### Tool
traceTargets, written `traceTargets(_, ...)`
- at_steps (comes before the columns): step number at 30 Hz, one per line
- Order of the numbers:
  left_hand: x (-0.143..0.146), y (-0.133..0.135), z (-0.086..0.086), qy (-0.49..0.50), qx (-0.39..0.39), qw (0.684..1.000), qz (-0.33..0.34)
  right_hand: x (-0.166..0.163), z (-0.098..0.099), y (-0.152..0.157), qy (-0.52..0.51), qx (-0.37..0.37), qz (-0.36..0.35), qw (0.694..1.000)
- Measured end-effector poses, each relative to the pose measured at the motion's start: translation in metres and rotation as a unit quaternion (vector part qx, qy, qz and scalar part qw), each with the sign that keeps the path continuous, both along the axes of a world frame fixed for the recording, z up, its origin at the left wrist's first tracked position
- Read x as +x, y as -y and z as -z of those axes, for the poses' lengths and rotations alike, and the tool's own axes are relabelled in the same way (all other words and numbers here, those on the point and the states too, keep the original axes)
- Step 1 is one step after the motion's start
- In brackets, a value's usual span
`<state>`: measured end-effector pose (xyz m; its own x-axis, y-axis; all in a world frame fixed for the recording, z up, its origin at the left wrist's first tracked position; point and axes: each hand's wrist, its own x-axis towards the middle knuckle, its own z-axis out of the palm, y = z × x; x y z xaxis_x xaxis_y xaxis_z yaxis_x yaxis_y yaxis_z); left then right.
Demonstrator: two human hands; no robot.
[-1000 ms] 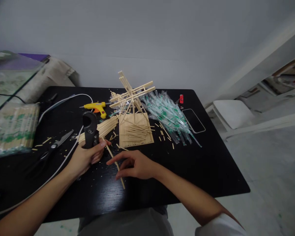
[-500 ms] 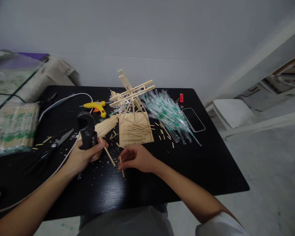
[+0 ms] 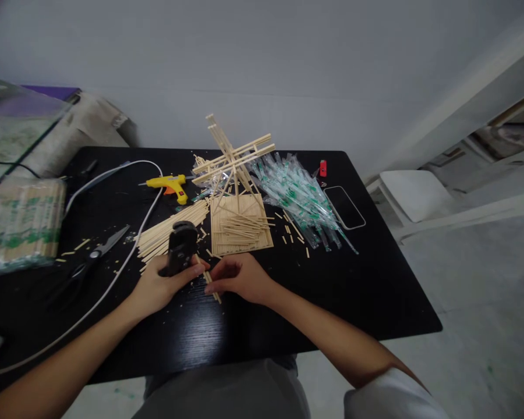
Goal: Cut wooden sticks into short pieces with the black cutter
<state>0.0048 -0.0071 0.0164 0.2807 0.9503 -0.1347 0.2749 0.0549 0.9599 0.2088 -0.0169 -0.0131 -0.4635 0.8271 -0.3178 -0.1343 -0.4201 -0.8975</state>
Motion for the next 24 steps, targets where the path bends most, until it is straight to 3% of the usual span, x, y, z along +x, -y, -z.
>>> traceTargets(5, 0.002, 0.004, 0.006, -0.012, 0.038, 0.998, 0.046, -0.001, 0.005, 0.000, 0.023, 0.042, 0.024, 0.999)
traceTargets(9, 0.001, 0.005, 0.005, -0.067, 0.087, 0.993, 0.052, 0.000, 0.005, 0.000, 0.072, 0.121, 0.052, 0.989)
traceTargets(16, 0.007, 0.000, -0.015, -0.115, 0.251, 0.960, 0.045, 0.006, 0.010, -0.006, 0.158, 0.321, 0.125, 0.926)
traceTargets(20, 0.010, -0.002, -0.017, -0.123, 0.285, 0.949, 0.054, 0.007, 0.014, -0.009, 0.181, 0.390, 0.123, 0.895)
traceTargets(24, 0.011, -0.003, -0.015, -0.145, 0.281, 0.948, 0.049, 0.005, 0.015, -0.010, 0.220, 0.413, 0.113, 0.877)
